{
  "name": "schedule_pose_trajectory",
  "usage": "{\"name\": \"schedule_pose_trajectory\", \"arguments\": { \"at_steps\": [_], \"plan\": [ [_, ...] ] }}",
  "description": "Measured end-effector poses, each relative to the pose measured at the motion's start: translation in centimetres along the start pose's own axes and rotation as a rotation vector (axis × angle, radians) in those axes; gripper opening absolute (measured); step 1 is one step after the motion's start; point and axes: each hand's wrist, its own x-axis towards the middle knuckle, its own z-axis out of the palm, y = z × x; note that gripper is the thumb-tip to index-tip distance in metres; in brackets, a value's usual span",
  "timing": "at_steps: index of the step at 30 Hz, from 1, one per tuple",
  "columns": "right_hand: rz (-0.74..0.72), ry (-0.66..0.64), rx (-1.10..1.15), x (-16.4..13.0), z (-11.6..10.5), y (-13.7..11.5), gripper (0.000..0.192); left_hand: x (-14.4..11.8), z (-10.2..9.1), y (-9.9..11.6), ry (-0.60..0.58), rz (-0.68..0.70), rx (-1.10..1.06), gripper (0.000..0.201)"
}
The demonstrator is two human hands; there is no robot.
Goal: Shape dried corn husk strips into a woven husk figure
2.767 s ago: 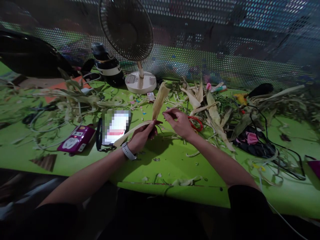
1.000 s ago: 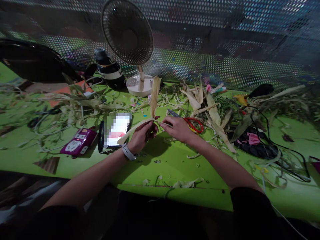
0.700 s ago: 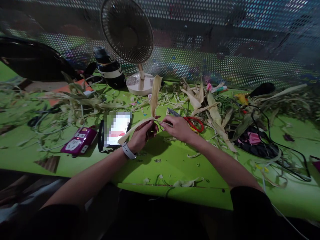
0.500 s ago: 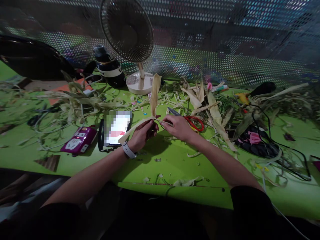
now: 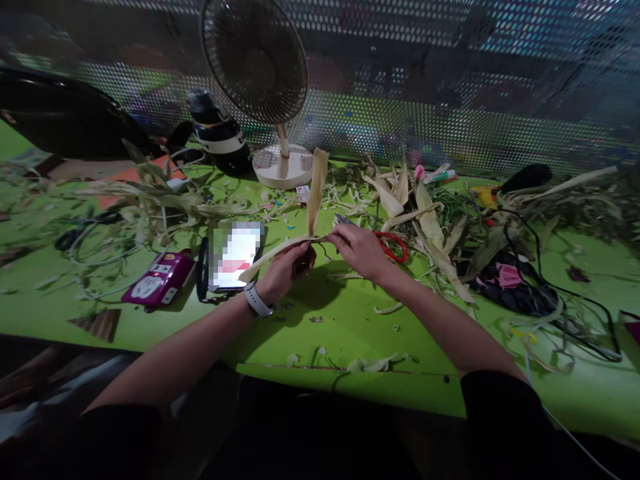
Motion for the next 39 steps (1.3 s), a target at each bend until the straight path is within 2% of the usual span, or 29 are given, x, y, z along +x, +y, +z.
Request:
{"name": "schedule_pose_trajectory", "arguments": {
  "at_steps": [6,14,21,26,31,36,39],
  "plan": [
    [-0.043,-0.011,0.0,-0.01,-0.05,-0.22,0.025,0.12,0.09,-0.01,0.081,0.034,0.089,0.033],
    [-0.08,0.035,-0.037,0.03,-0.05,-0.04,0.021,0.1,0.2,-0.02,-0.044,0.02,0.003,0.039],
    [-0.115,0.014,-0.044,-0.03,-0.05,-0.03,0.02,0.19,-0.07,-0.33,0.064,0.012,-0.038,0.033],
    [-0.099,-0.025,-0.034,-0.07,0.08,-0.02,0.02,0.08,0.04,0.07,0.012,0.008,-0.154,0.04],
    [-0.069,-0.005,-0.038,-0.04,-0.07,-0.17,0.021,-0.09,0.22,0.51,-0.01,0.026,-0.211,0.034],
    [-0.057,0.018,-0.016,-0.06,-0.15,-0.36,0.02,0.04,0.04,0.26,-0.031,0.0,-0.156,0.03],
    [-0.06,0.018,-0.012,-0.11,-0.16,-0.4,0.019,0.13,-0.01,-0.01,0.004,0.003,-0.105,0.029]
  ]
}}
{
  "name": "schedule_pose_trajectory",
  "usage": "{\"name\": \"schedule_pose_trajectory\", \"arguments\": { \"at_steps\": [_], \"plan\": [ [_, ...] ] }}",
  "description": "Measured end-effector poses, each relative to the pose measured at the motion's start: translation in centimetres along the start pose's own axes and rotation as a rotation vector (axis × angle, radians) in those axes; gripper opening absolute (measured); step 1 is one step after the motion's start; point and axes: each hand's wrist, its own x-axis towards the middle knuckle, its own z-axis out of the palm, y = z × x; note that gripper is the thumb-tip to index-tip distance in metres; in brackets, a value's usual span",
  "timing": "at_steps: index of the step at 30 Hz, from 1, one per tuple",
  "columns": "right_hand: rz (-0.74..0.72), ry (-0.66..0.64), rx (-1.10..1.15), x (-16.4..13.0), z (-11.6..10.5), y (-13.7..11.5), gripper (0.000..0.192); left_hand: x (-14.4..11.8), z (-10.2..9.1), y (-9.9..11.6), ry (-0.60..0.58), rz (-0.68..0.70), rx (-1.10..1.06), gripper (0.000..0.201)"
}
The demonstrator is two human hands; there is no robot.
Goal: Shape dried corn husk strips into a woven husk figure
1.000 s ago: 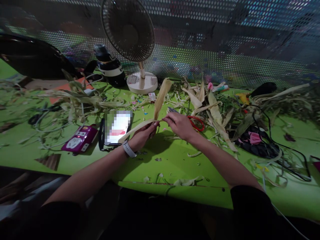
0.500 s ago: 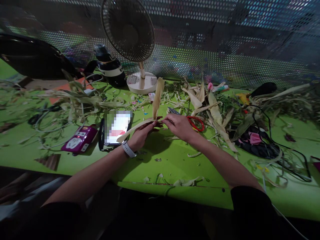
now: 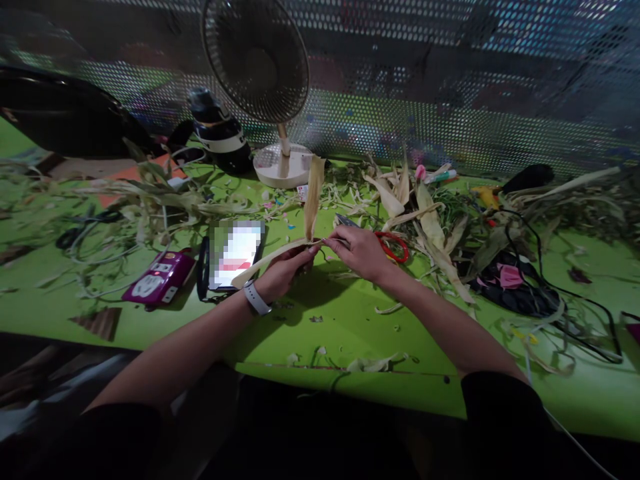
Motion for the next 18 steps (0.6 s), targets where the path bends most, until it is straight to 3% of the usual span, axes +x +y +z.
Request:
{"name": "schedule_pose_trajectory", "arguments": {
  "at_steps": [9,14,18],
  "plan": [
    [0.014,-0.001,0.01,0.05,-0.05,0.06,0.018,0.24,-0.1,-0.22,0.053,0.01,-0.014,0.024],
    [0.008,0.0,0.02,0.03,-0.01,0.08,0.019,0.17,-0.16,-0.24,-0.051,-0.131,-0.107,0.029],
    [0.01,0.008,0.03,0.05,-0.05,0.08,0.02,0.23,-0.13,-0.24,-0.018,-0.105,-0.077,0.025]
  ]
}}
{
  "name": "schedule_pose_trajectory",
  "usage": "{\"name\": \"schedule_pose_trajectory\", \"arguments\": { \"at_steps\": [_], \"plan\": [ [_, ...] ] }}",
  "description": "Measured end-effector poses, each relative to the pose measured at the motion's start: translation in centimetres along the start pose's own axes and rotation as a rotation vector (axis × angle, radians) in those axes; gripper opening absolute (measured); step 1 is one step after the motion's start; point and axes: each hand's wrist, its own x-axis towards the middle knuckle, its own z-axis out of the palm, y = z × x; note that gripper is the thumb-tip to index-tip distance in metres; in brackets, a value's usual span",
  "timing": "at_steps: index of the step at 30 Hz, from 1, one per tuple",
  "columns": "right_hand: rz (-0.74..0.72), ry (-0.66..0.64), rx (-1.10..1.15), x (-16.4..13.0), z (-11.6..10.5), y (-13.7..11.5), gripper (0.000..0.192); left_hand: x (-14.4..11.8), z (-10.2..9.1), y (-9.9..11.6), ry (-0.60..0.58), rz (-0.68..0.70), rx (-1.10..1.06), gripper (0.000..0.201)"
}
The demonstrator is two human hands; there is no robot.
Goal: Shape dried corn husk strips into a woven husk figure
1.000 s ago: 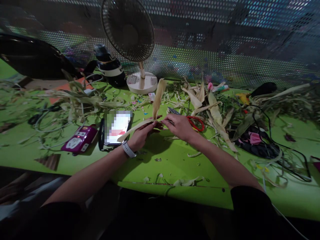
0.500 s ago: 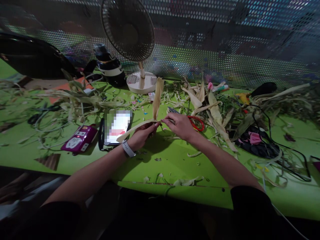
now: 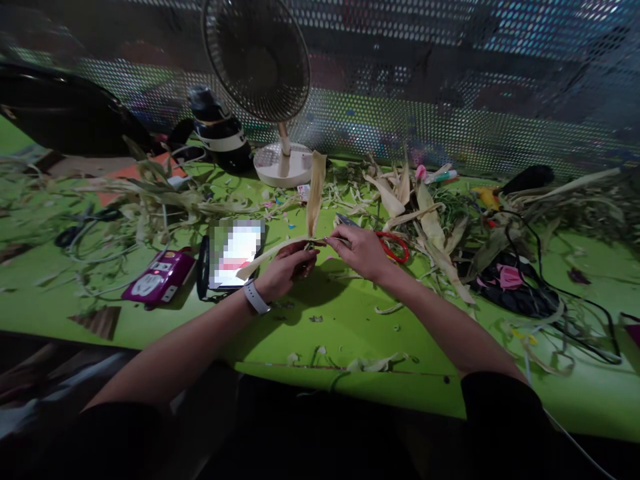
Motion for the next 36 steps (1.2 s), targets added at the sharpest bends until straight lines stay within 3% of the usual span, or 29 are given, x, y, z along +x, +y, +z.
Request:
{"name": "schedule_pose_trajectory", "arguments": {
  "at_steps": [5,10,16,23,28,32,36],
  "plan": [
    [0.002,0.005,-0.01,0.01,0.01,0.09,0.021,0.01,0.06,0.11,0.052,0.0,0.014,0.017],
    [0.011,0.0,0.002,-0.03,0.02,0.13,0.018,-0.12,-0.11,0.17,0.022,-0.03,0.037,0.009],
    [-0.044,-0.025,0.029,-0.07,0.15,0.33,0.017,-0.19,-0.12,0.34,0.002,-0.075,0.002,0.018],
    [-0.043,-0.024,0.03,-0.04,0.16,0.19,0.017,-0.22,-0.14,0.12,0.008,0.023,-0.031,0.024],
    [-0.053,-0.023,0.007,-0.02,0.32,0.31,0.016,-0.3,-0.27,0.31,-0.004,-0.013,-0.055,0.03],
    [-0.06,-0.021,-0.017,0.01,0.45,0.5,0.017,-0.33,-0.15,0.51,0.028,-0.038,-0.107,0.026],
    [-0.056,-0.031,-0.038,0.07,0.42,0.73,0.018,-0.2,0.06,0.71,0.054,0.04,-0.163,0.023]
  ]
}}
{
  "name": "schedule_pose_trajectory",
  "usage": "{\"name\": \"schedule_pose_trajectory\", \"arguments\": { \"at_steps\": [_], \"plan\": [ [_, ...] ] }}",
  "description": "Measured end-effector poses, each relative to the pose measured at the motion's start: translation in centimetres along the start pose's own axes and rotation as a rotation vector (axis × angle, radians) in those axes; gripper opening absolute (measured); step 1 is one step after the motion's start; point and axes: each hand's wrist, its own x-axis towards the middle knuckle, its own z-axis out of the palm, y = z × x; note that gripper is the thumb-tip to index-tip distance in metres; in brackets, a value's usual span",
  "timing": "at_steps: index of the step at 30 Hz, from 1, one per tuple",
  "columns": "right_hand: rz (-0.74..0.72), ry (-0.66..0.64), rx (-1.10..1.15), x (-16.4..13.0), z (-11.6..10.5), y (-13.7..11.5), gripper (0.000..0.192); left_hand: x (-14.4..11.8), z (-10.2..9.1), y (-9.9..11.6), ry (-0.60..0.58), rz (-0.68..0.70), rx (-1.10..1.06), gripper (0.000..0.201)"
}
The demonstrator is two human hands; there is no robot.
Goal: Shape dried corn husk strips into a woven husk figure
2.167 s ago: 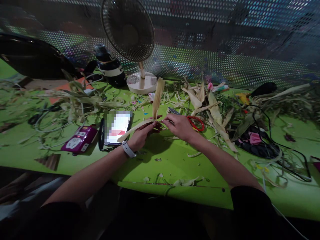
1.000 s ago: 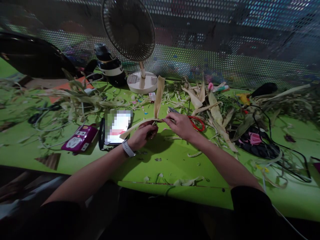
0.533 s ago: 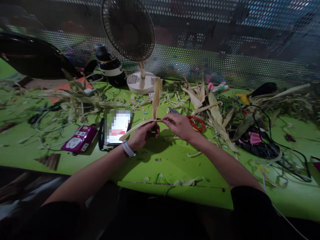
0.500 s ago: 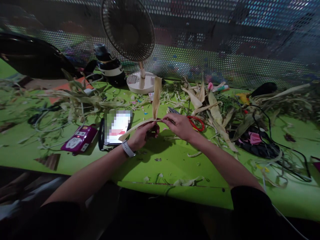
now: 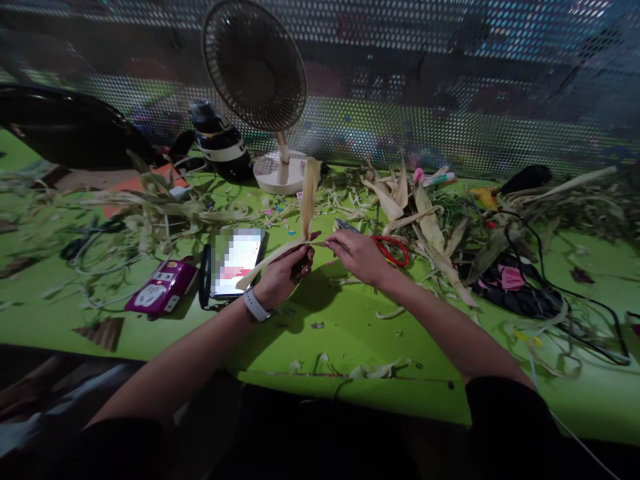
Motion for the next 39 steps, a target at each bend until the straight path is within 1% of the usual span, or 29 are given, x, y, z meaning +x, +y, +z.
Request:
{"name": "schedule_pose_trajectory", "arguments": {
  "at_steps": [4,8,11,13,14,17,19,22,24,27,28,29,31,34,36,39],
  "plan": [
    [0.028,0.013,0.016,0.1,-0.2,0.2,0.019,0.2,0.0,0.2,0.027,-0.01,-0.025,0.027],
    [0.076,0.02,0.053,0.2,-0.5,0.2,0.02,0.3,-0.2,0.3,0.009,-0.033,-0.009,0.032],
    [0.09,0.032,0.075,0.2,-0.8,0.4,0.02,0.5,-0.5,0.2,0.036,-0.033,0.001,0.027],
    [0.1,0.041,0.083,0.3,-1.2,0.6,0.02,0.7,-0.7,0.2,0.061,-0.059,-0.006,0.02],
    [0.106,0.042,0.088,0.3,-1.4,0.7,0.02,0.8,-0.8,0.2,0.06,-0.08,-0.014,0.02],
    [0.122,0.048,0.105,0.4,-1.9,1.2,0.02,0.9,-0.9,0.3,0.02,-0.122,-0.048,0.024],
    [0.132,0.057,0.123,0.5,-2.2,1.5,0.021,0.8,-0.9,0.3,0.001,-0.109,-0.048,0.023],
    [0.172,0.065,0.198,0.6,-2.6,1.7,0.022,0.7,-0.7,0.3,-0.019,-0.07,-0.011,0.029],
    [0.233,0.014,0.309,0.6,-2.9,1.8,0.024,0.6,-0.7,0.2,-0.016,-0.06,0.0,0.033],
    [0.353,-0.158,0.508,0.5,-3.4,1.8,0.028,0.7,-0.8,0.3,0.012,-0.064,-0.032,0.035],
    [0.393,-0.201,0.553,0.6,-3.7,1.8,0.029,0.7,-0.9,0.3,0.021,-0.068,-0.045,0.035],
    [0.428,-0.217,0.582,0.6,-3.9,1.7,0.029,0.7,-0.9,0.4,0.027,-0.075,-0.053,0.035],
    [0.468,-0.218,0.61,0.6,-4.4,1.8,0.029,0.7,-0.9,0.5,0.035,-0.09,-0.057,0.035],
    [0.485,-0.208,0.614,0.6,-5.0,2.0,0.029,0.7,-0.8,0.5,0.057,-0.087,-0.056,0.037],
    [0.502,-0.17,0.597,0.6,-5.1,2.2,0.031,0.8,-0.7,0.5,0.073,-0.048,-0.037,0.037],
    [0.538,-0.09,0.542,0.8,-4.8,2.7,0.035,0.9,-0.7,0.2,0.085,0.031,0.048,0.037]
  ]
}}
